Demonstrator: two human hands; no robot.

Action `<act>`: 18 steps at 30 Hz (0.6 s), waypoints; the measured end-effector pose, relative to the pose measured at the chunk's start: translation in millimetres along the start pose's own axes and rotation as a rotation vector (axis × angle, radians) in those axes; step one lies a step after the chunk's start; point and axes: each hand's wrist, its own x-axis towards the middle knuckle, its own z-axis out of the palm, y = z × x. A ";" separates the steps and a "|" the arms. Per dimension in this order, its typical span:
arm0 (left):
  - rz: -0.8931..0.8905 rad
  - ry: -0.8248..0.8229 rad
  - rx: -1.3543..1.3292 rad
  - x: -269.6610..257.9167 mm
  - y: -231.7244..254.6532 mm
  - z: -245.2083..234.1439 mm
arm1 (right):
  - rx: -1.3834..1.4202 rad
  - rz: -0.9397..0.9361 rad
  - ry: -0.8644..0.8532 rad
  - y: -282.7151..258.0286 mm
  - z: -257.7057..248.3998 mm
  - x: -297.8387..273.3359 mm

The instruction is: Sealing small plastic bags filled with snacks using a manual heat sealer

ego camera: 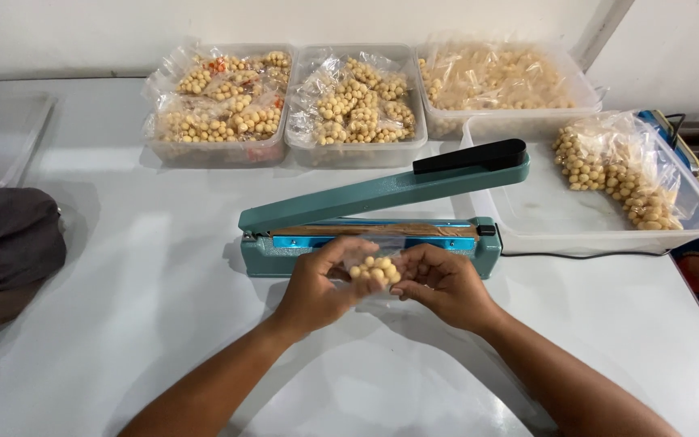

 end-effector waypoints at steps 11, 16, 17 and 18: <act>-0.032 0.075 0.013 -3.1 -0.8 11.5 | -0.142 -0.097 0.151 -10.0 2.1 1.9; -0.054 0.062 -0.103 1.9 -8.3 6.7 | -0.157 -0.097 0.226 -1.9 0.2 1.0; -0.074 0.101 -0.132 1.9 -5.3 7.4 | -0.144 -0.087 0.255 -2.8 0.9 1.7; -0.094 0.140 -0.160 2.2 -2.3 8.1 | -0.130 -0.078 0.284 -3.7 1.4 2.7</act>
